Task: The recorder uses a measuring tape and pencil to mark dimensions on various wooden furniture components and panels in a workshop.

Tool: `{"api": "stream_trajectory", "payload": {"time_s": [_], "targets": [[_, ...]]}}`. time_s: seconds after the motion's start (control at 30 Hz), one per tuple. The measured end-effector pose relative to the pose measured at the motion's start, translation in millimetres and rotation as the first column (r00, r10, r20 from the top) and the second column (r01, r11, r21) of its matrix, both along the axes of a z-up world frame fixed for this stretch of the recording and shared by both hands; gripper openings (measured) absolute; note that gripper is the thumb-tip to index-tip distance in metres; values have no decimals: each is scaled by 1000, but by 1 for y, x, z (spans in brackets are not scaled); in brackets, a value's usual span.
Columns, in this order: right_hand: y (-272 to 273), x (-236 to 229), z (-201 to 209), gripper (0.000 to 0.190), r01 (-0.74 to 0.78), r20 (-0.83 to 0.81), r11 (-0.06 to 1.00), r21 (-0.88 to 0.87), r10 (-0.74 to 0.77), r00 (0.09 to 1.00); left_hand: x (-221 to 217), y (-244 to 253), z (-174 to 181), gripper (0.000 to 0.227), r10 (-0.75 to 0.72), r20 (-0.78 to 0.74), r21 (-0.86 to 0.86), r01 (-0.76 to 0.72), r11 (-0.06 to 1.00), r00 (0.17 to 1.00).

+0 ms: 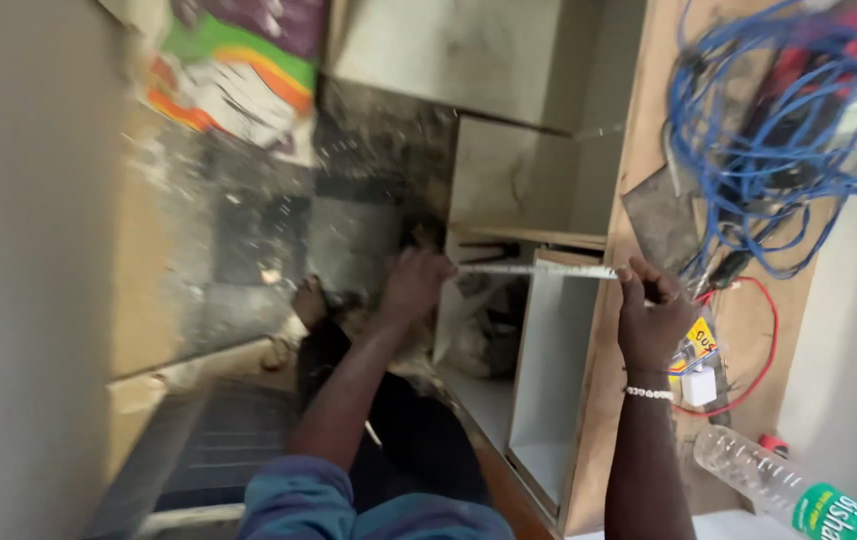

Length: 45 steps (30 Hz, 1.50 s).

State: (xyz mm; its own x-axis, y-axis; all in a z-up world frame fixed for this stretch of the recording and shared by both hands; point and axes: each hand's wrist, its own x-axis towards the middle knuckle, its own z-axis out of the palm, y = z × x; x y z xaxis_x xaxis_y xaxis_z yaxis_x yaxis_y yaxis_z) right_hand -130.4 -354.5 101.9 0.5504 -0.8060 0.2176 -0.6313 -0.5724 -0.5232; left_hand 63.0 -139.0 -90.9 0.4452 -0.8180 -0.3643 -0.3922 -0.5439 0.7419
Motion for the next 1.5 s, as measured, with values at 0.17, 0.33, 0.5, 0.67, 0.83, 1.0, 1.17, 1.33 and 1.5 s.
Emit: {"api": "stream_trajectory", "payload": {"time_s": [0.17,0.33,0.5,0.67,0.83,1.0,1.17,1.33,1.5], "targets": [[-24,9,-33,12,-21,-115,990,-138,5,993,-16,-66,-99,31,38,-246,-164,-80,983,969],[-19,18,-36,6,-199,-250,939,-279,129,960,-35,-101,-124,31,141,-60,-306,-153,940,988],[-13,21,-45,18,-366,-323,825,-430,237,916,-58,-120,-137,30,-56,-258,-295,-24,955,965],[-20,3,-63,22,-271,-184,893,-359,217,959,-89,-155,-185,26,-13,-211,-315,-55,948,977],[-10,4,-57,28,-238,-246,899,-367,153,957,-76,-154,-161,24,-28,-288,-345,-76,936,957],[-15,8,-61,40,-122,-141,943,-310,82,987,-63,-155,-158,25,-163,-315,-302,64,951,935],[-12,12,-61,37,-165,-111,958,-234,143,984,-90,-170,-172,22,-57,-324,-299,-45,953,944],[-14,2,-60,44,-219,-142,946,-239,189,972,-108,-170,-177,19,-43,-340,-377,-95,921,939],[-15,0,-60,56,-100,-176,955,-278,52,983,-116,-179,-189,17,-57,-250,-380,-44,924,967]]}}
